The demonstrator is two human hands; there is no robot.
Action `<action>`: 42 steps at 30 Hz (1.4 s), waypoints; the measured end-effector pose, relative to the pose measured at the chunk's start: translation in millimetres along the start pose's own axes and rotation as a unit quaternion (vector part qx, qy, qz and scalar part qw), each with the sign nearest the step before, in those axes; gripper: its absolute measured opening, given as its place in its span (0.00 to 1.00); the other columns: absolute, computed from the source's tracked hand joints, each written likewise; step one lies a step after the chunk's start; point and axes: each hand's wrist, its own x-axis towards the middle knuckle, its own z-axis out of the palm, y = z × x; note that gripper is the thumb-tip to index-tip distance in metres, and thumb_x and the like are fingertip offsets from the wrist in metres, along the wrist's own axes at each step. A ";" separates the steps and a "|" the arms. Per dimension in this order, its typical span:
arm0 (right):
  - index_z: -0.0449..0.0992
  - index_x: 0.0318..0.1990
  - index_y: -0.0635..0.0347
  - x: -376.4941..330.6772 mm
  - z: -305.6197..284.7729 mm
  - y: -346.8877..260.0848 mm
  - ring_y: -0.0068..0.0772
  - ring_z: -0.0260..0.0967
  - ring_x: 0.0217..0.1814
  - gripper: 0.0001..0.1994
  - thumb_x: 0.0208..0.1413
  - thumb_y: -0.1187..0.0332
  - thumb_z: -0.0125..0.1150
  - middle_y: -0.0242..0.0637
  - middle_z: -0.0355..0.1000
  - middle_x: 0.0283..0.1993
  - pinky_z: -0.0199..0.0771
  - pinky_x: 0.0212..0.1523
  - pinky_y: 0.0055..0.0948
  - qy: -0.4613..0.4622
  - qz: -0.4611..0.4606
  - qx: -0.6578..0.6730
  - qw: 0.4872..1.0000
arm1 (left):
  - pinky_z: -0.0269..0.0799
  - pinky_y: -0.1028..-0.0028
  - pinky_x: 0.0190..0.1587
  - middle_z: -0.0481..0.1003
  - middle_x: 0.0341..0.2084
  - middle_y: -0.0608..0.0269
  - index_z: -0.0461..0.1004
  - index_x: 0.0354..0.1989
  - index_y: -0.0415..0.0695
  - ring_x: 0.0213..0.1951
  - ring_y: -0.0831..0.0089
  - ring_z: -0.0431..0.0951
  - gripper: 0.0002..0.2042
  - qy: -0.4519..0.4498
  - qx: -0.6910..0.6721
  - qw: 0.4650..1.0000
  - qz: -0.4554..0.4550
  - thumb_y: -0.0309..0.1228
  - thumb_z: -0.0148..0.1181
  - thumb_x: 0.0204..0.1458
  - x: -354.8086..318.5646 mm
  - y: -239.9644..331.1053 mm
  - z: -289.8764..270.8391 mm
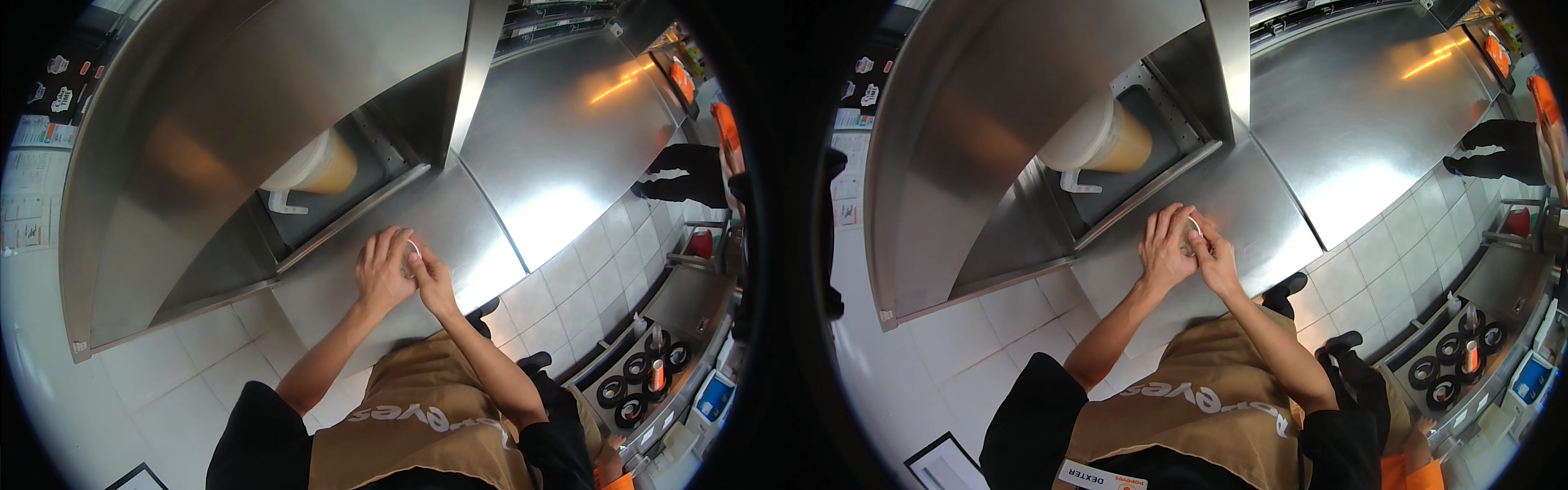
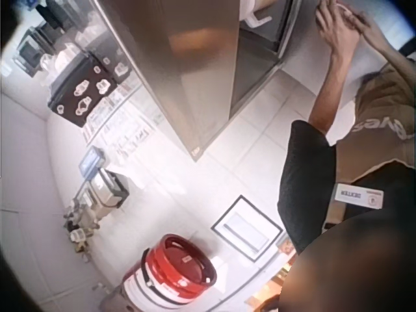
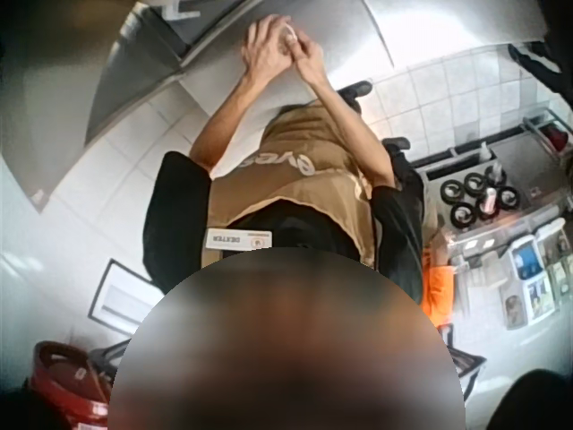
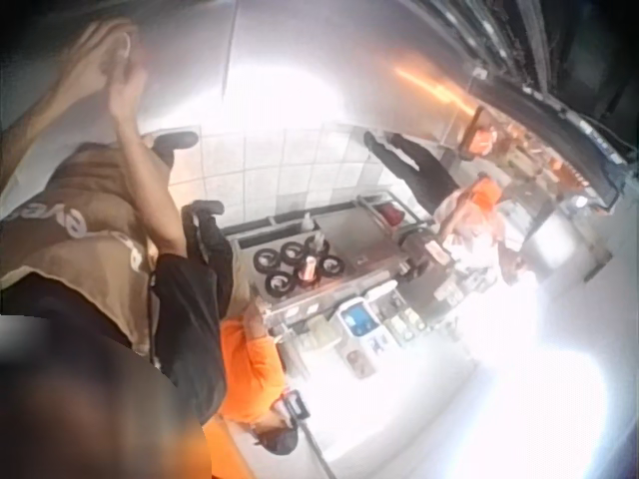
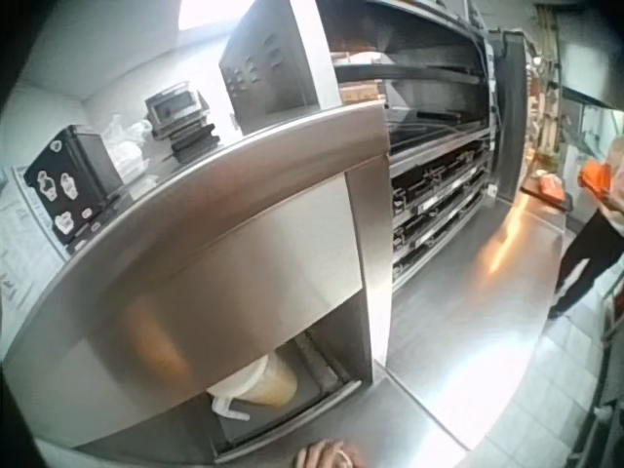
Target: The person assembles a takeout order in a fast-food kitchen. They place a receipt and napkin on a tray with a burger and fries, then fill a cup with ice and a beverage. They add sauce packets and utensils to a branded bag, place the bag on the counter, and hand it to a customer.
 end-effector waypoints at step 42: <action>0.57 0.68 0.57 18.4 -22.2 13.6 0.51 0.61 0.68 0.40 0.51 0.59 0.72 0.49 0.57 0.69 0.73 0.60 0.39 -0.140 -0.279 -0.132 0.941 | 0.60 0.59 0.67 0.65 0.64 0.41 0.57 0.68 0.34 0.63 0.52 0.67 0.29 0.124 -0.647 0.740 -0.135 0.40 0.39 0.63 -39.6 -41.9 49.6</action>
